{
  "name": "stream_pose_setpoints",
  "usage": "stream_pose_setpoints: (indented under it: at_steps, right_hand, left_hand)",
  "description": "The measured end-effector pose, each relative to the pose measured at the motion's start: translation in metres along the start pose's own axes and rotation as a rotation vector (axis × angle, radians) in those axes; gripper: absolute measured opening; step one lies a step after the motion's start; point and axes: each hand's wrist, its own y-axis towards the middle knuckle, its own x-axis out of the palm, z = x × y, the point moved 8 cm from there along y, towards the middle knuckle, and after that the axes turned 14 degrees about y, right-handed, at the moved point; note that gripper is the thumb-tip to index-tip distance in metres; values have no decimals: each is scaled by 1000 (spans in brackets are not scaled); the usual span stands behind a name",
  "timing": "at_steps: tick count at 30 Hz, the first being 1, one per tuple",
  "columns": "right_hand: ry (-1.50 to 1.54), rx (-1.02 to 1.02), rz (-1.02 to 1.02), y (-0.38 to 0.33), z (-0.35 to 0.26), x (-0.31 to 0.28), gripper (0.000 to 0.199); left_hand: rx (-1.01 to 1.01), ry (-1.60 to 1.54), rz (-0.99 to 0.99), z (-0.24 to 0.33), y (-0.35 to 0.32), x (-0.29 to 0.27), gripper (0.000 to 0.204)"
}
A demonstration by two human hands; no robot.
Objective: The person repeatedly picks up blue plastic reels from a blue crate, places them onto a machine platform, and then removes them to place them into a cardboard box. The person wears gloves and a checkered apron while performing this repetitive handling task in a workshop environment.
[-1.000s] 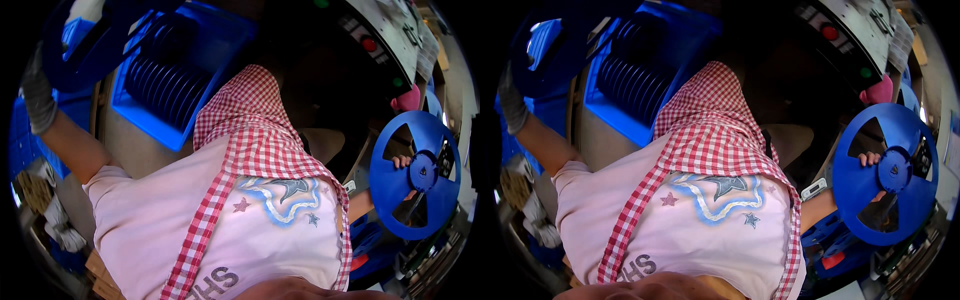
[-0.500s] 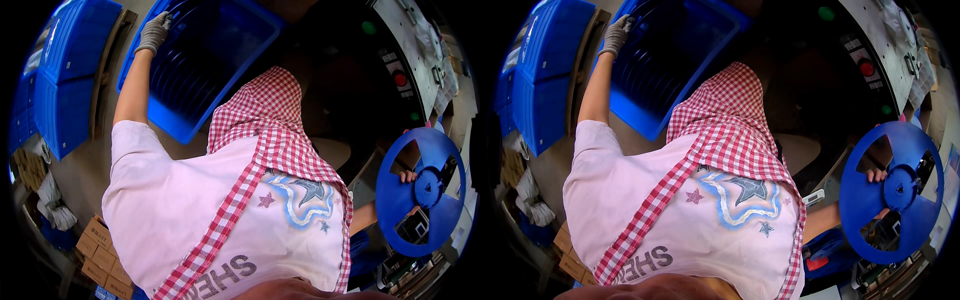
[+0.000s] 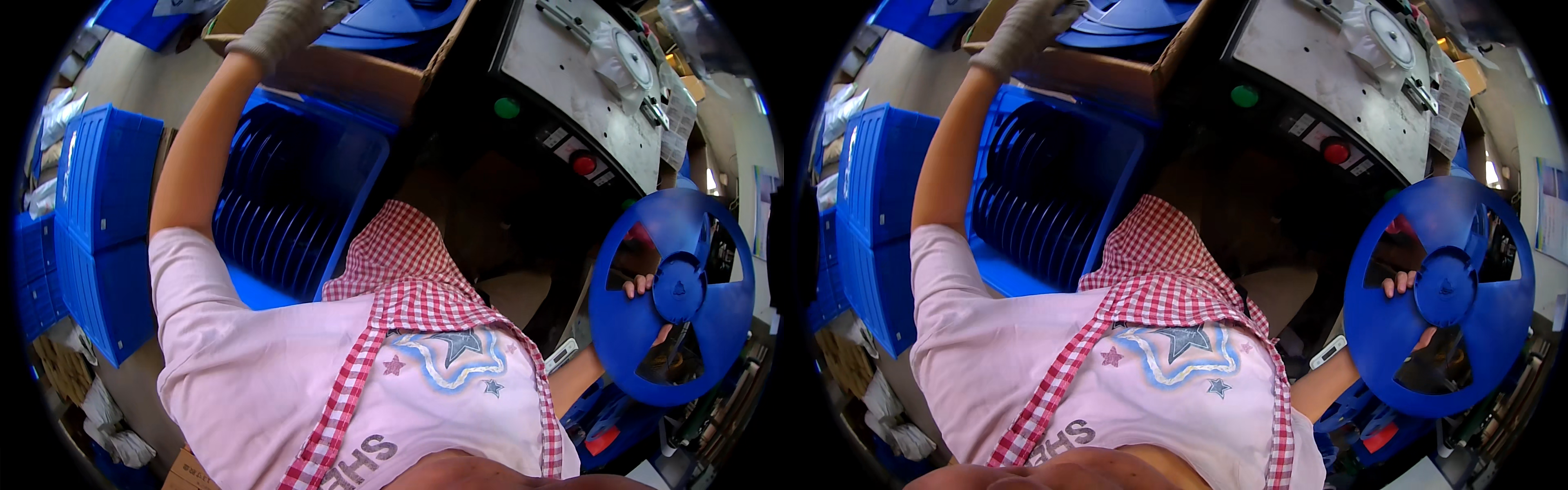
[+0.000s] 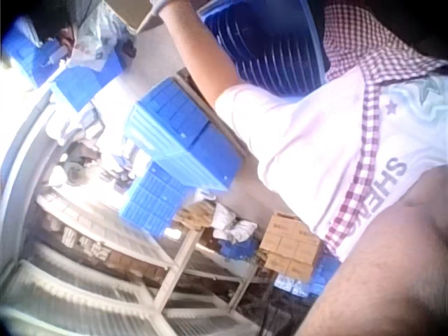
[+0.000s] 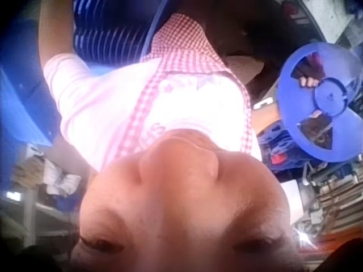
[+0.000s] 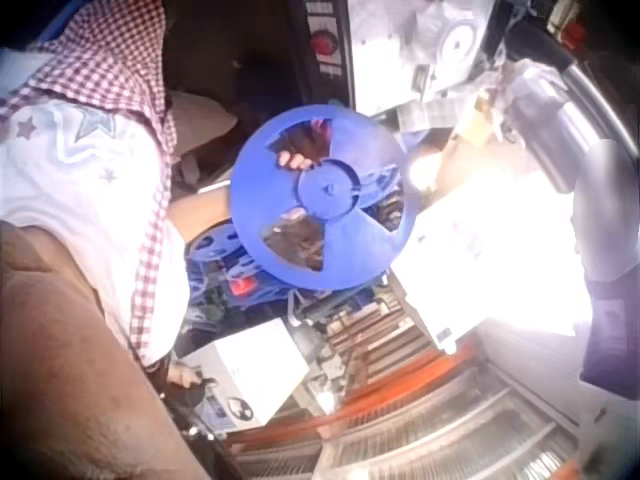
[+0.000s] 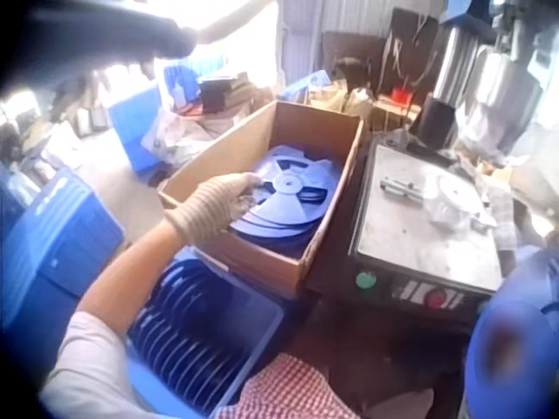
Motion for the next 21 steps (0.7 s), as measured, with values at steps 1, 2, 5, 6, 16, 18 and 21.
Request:
stream_pose_setpoints:
  at_steps: [1,2,5,6,16,18,21]
  right_hand:
    - [-5,-14,0,-5,-7,6,72]
    - [21,-3,-20,-4,-10,7,73]
    - [-34,-99,-67,-31,-31,39,73]
    - [-61,-140,-54,-41,-40,49,73]
    - [-126,-186,-14,-69,-67,51,74]
    - [-64,-132,-32,-48,-52,52,74]
    - [-13,-90,-79,-27,-25,81,77]
  left_hand:
    - [145,100,-52,8,29,10,33]
    - [29,130,-140,-9,46,25,32]
    - [-44,550,-444,-65,81,82,67]
    - [-101,556,-583,-75,83,94,84]
    - [-123,362,-650,-54,57,94,108]
    - [-125,394,-363,-77,68,71,80]
    - [-217,348,-39,-73,72,-4,64]
